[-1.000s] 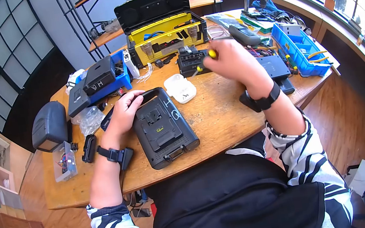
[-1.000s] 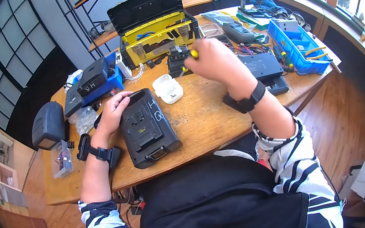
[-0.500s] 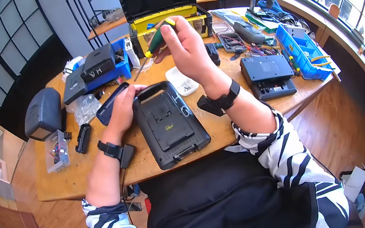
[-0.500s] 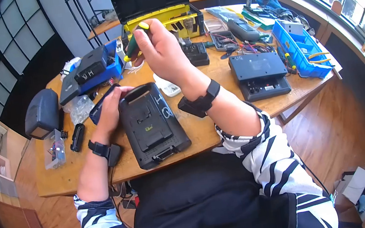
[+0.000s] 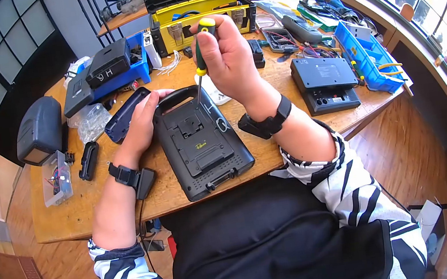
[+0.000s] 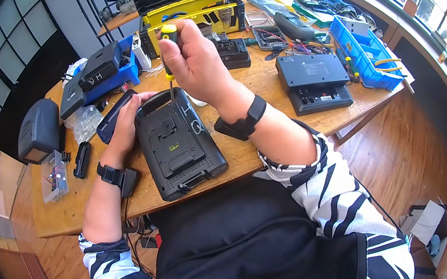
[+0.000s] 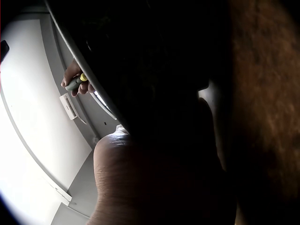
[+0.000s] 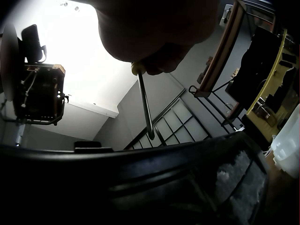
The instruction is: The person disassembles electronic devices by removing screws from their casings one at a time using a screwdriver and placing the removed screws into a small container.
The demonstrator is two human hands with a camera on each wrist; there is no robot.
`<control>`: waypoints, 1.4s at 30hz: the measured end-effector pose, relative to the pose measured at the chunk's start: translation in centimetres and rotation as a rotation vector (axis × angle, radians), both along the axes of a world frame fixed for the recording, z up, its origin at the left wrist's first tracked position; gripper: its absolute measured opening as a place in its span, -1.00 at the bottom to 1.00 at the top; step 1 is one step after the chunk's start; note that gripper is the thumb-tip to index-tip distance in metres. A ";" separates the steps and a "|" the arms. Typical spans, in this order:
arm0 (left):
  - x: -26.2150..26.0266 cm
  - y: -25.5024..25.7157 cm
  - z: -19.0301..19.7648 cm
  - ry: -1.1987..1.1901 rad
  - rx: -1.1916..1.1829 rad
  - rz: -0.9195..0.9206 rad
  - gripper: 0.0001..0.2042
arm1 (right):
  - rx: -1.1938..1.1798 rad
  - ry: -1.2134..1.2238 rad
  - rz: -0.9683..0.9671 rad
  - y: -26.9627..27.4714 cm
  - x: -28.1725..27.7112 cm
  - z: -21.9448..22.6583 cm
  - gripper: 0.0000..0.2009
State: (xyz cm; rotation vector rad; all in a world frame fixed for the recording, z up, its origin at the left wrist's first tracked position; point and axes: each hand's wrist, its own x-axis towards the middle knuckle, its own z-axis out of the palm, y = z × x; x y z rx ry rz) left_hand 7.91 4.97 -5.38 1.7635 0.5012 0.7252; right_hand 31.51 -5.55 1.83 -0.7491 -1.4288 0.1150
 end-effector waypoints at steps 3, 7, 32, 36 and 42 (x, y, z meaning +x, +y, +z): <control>0.2 0.1 -0.5 -0.028 -0.068 -0.012 -0.37 | 0.032 -0.038 -0.016 0.0 -0.3 -0.2 -0.74; 0.1 0.0 -0.3 -0.042 -0.112 -0.020 -0.37 | 0.055 -0.070 -0.033 0.1 -0.1 -0.4 -0.70; 0.0 -1.3 0.9 -0.161 0.003 0.071 -0.42 | 0.024 0.028 0.098 -1.1 0.0 -0.1 -0.70; 0.0 -1.2 0.6 -0.151 0.020 0.080 -0.41 | 0.058 0.034 0.105 -1.5 -0.3 0.2 -0.70; 0.1 -0.7 0.0 -0.120 0.011 0.083 -0.39 | 0.023 -0.071 0.076 -1.1 -0.2 0.0 -0.71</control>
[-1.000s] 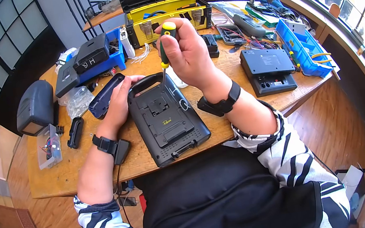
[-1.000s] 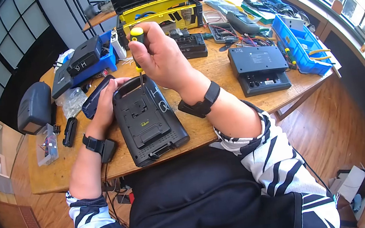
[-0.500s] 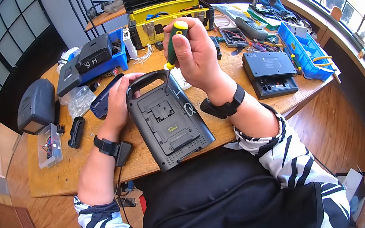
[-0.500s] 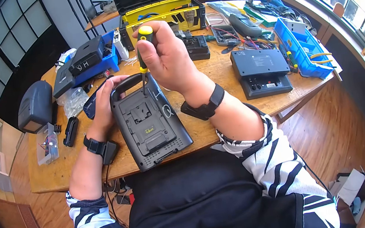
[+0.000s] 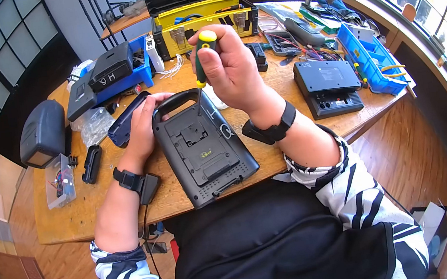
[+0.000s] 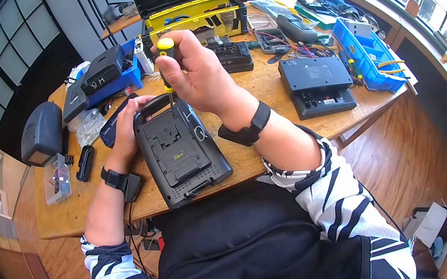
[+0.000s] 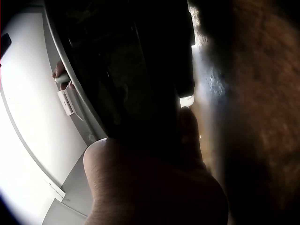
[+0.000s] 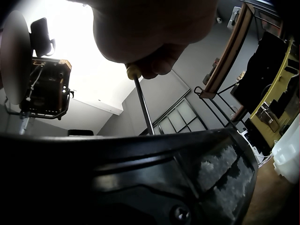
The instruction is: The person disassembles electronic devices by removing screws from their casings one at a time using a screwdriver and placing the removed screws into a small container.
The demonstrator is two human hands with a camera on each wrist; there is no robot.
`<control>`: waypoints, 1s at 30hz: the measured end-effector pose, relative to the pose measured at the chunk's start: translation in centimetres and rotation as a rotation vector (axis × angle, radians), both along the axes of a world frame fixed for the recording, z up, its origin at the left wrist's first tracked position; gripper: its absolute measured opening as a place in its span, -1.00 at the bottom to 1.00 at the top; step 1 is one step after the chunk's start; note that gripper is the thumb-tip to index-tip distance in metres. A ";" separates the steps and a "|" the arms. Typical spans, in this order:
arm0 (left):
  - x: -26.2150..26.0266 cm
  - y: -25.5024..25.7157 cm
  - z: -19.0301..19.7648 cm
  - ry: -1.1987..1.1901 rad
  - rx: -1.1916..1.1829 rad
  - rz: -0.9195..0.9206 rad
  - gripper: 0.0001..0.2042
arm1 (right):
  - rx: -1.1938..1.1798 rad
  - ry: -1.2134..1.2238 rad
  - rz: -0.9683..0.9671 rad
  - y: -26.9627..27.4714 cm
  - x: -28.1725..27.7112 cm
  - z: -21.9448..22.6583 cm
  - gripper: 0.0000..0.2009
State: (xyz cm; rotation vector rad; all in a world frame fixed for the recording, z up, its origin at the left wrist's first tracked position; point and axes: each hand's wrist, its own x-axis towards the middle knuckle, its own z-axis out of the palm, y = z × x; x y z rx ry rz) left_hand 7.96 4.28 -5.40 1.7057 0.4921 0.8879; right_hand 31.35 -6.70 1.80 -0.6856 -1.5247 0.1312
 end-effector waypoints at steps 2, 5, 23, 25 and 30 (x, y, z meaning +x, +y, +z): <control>0.0 0.1 -0.2 0.003 -0.022 -0.006 -0.39 | -0.003 -0.011 -0.011 0.0 0.0 -0.2 -0.70; -0.1 0.4 -0.4 0.020 -0.061 -0.040 -0.37 | -0.029 -0.034 -0.030 -0.2 0.0 -0.2 -0.68; -0.3 0.4 -0.2 0.065 -0.051 -0.049 -0.38 | -0.076 0.012 -0.036 -0.3 0.2 0.0 -0.66; -0.1 0.3 -0.2 0.057 -0.045 -0.050 -0.39 | -0.042 -0.095 -0.084 -0.2 0.1 -0.1 -0.67; -0.2 0.5 -0.2 0.058 -0.042 -0.054 -0.41 | 0.001 -0.064 -0.096 -0.1 0.0 -0.2 -0.69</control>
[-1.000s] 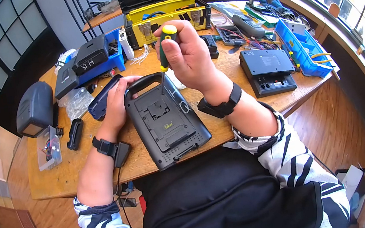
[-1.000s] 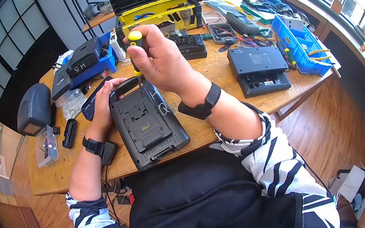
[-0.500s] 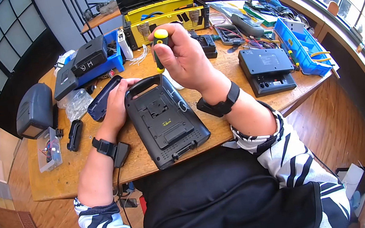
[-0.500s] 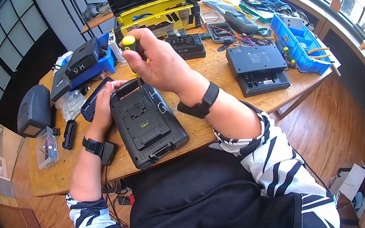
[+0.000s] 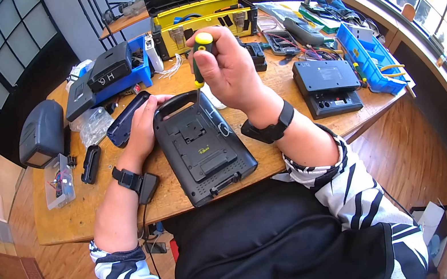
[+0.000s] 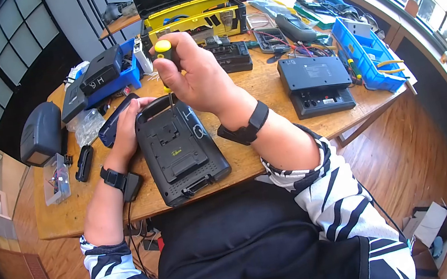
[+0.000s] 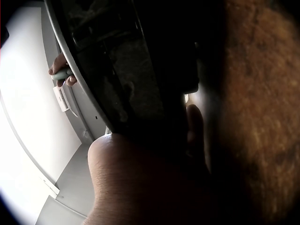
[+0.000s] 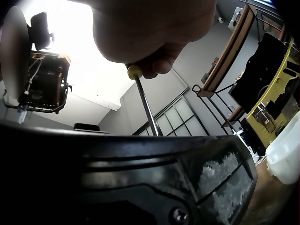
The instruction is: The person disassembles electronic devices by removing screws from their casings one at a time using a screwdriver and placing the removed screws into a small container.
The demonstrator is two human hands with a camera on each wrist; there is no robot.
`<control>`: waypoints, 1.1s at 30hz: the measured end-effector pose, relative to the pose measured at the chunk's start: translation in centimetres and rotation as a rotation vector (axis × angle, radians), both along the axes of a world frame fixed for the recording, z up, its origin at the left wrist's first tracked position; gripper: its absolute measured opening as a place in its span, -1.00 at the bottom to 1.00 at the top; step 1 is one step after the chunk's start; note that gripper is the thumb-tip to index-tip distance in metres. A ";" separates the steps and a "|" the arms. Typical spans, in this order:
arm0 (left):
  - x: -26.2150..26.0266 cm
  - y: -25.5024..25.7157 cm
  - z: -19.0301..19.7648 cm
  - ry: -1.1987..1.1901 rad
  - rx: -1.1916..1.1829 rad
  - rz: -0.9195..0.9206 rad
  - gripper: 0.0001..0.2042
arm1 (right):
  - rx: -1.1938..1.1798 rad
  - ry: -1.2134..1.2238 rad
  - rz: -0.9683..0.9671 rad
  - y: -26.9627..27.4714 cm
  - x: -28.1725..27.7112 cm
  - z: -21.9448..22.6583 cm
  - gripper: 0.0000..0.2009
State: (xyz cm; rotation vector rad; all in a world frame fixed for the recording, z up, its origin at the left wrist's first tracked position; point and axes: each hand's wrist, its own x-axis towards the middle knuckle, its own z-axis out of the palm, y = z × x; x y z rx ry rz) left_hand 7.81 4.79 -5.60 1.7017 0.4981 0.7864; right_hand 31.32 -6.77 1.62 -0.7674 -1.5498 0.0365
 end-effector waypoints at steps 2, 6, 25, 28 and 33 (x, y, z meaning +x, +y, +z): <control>-0.1 -0.1 0.0 -0.001 0.010 -0.001 -0.41 | -0.047 0.041 0.057 0.1 0.2 0.0 -0.68; 0.0 -0.2 0.0 -0.003 -0.001 0.011 -0.42 | -0.023 0.021 0.050 0.1 0.0 -0.1 -0.68; 0.0 -0.3 0.2 -0.009 -0.010 0.004 -0.44 | -0.012 0.013 -0.002 0.7 0.4 0.0 -0.66; 0.0 -0.3 0.1 -0.007 -0.018 0.009 -0.44 | -0.045 0.028 0.008 0.5 0.3 0.1 -0.66; 0.1 -0.2 0.1 -0.009 0.006 -0.004 -0.44 | -0.170 0.074 0.138 -0.3 -0.2 1.0 -0.71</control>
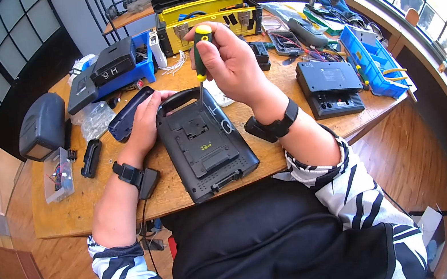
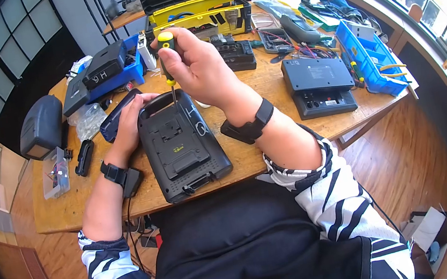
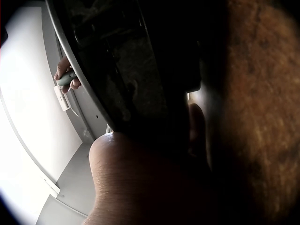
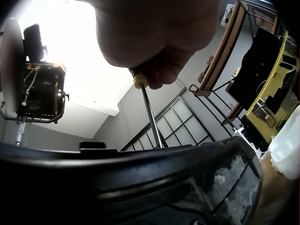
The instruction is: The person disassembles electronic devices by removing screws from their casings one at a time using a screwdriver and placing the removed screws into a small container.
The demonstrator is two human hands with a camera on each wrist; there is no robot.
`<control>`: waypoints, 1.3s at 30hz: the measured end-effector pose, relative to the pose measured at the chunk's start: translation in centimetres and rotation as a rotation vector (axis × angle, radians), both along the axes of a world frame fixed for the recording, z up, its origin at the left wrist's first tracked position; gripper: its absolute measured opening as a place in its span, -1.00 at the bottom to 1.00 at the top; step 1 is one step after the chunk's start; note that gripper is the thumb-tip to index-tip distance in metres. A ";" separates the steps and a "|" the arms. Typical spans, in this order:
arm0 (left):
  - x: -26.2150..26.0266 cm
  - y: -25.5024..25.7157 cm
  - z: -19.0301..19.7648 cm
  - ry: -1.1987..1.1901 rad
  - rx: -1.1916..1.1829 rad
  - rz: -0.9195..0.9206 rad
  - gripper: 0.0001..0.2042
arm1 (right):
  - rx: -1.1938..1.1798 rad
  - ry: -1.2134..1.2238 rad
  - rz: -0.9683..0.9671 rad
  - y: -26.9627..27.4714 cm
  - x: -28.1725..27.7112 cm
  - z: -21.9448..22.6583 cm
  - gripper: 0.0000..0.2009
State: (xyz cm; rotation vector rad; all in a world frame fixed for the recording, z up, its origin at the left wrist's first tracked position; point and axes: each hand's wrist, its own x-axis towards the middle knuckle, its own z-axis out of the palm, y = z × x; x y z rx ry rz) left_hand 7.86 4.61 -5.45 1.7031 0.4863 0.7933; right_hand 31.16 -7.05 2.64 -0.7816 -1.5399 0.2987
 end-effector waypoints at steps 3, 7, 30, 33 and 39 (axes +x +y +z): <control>-0.1 -0.2 0.2 0.017 0.003 0.010 -0.45 | -0.018 0.004 0.052 0.2 -0.2 0.1 -0.68; -0.1 -0.1 0.1 0.028 0.021 0.009 -0.45 | -0.093 0.213 0.338 0.7 -0.7 0.2 -0.57; 0.0 0.2 -0.2 0.020 0.004 0.001 -0.46 | -0.280 0.428 0.833 1.4 0.3 -0.1 -0.42; 0.0 0.3 -0.3 0.025 0.032 0.014 -0.46 | -0.283 0.531 0.698 0.3 -1.0 0.6 -0.46; -0.1 0.6 -0.6 0.031 0.034 0.020 -0.46 | -0.301 0.617 0.755 0.9 -0.2 0.1 -0.44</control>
